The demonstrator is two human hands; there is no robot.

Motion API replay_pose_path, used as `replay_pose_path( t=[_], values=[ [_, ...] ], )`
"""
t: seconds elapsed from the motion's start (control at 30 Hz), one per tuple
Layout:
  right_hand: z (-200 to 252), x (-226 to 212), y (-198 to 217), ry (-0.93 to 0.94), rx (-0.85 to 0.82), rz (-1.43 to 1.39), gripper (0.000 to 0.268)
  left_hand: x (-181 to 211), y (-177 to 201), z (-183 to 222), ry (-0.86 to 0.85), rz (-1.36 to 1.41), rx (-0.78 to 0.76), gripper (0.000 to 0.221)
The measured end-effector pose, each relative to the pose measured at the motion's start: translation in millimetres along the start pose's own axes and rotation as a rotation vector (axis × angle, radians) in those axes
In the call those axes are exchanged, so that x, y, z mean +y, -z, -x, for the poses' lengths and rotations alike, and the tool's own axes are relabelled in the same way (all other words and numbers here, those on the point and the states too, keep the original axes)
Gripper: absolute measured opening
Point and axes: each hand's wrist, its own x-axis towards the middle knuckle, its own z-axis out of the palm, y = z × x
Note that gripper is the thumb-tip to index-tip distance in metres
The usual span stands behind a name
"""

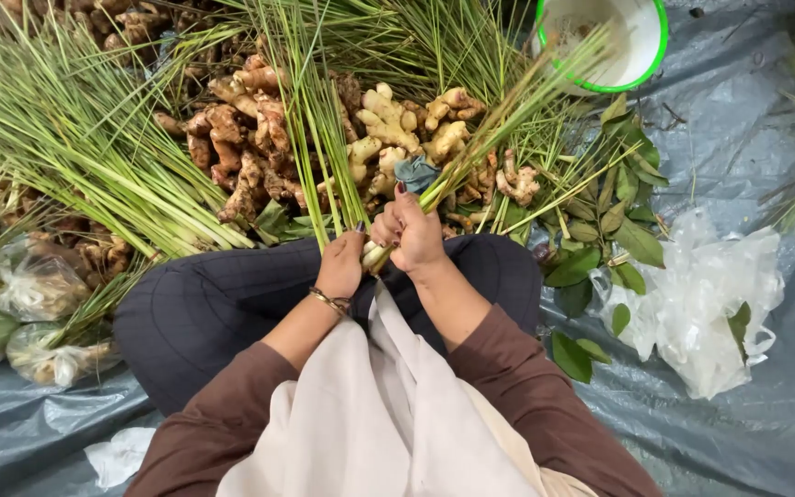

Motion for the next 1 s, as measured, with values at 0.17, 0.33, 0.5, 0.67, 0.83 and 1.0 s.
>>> replay_pose_path(
  t=[0.17,0.33,0.5,0.67,0.83,1.0],
  values=[
    [4.2,-9.1,-12.2,-0.128,-0.006,0.077,0.06,34.2,31.7,8.7,-0.104,-0.164,-0.408,0.03],
    [18.3,22.3,-17.8,-0.265,-0.098,-0.017,0.048,-12.0,17.0,0.8,-0.007,-0.015,-0.745,0.028],
    [15.5,23.0,-27.9,-0.227,0.029,0.211,0.026,4.0,17.7,17.3,0.117,0.182,-0.47,0.019],
    [7.7,26.4,-8.5,-0.264,0.004,0.611,0.024,15.8,23.6,13.3,0.159,0.265,-0.25,0.022],
    [6.7,44.1,15.7,-0.397,0.049,0.729,0.016,24.0,31.2,15.6,0.184,0.328,-0.109,0.025],
    [-4.1,40.2,20.6,-0.155,0.235,0.752,0.015,21.3,29.3,17.5,0.215,0.395,0.01,0.032]
  ],
)
